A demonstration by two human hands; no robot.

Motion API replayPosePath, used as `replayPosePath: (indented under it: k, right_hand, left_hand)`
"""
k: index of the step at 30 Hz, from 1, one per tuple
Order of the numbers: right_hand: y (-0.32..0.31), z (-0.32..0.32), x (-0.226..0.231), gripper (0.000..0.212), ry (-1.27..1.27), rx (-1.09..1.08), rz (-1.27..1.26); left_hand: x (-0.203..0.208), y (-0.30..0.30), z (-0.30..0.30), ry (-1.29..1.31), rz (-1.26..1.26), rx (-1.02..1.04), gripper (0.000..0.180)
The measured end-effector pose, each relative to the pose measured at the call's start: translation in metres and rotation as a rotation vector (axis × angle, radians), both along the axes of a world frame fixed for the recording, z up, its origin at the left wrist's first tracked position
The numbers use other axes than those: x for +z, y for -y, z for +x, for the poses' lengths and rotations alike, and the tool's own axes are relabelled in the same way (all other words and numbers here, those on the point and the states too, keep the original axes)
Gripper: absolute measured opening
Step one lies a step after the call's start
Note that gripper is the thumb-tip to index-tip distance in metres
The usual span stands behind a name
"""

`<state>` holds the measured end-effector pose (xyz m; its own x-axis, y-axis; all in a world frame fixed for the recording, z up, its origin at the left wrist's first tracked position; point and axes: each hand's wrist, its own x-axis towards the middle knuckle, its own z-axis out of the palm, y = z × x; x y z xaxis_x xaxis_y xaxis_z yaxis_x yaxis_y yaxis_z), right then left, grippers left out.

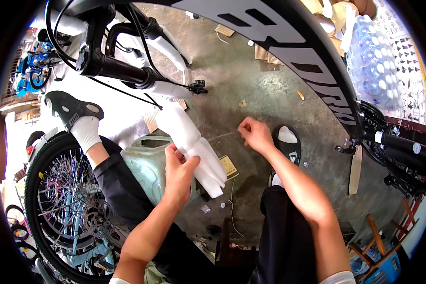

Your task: The person unwraps foam packaging from a bicycle frame and begins assembling components near the headset by hand and using a thin tool to clear or adjust parts.

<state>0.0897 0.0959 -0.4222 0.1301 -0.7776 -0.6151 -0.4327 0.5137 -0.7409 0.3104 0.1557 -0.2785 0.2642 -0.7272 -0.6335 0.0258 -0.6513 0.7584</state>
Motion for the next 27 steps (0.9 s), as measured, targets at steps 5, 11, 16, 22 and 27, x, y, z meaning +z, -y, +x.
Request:
replayPosePath:
  k: [5,11,16,22,27]
  right_hand:
    - [-0.045,0.016,-0.019,0.018,-0.301,0.619,-0.315]
    - [-0.114,0.048,-0.001,0.022,0.224,0.815,-0.119]
    - [-0.112,0.098,0.077,0.022,0.277,1.067,-0.217]
    - [-0.033,0.083,0.157,0.018,0.206,0.976,-0.559]
    - [0.023,0.051,0.197,0.009,0.260,0.569,-0.555]
  left_hand:
    - [0.018,-0.002,-0.012,-0.090,-0.033,0.056,0.059]
    - [0.011,0.002,-0.023,-0.162,-0.043,-0.019,0.055]
    - [-0.004,0.008,0.024,-0.189,0.039,-0.237,0.048]
    - [-0.005,0.027,0.046,-0.172,0.065,-0.216,0.041]
    - [-0.012,0.015,0.056,-0.065,0.062,-0.120,0.035]
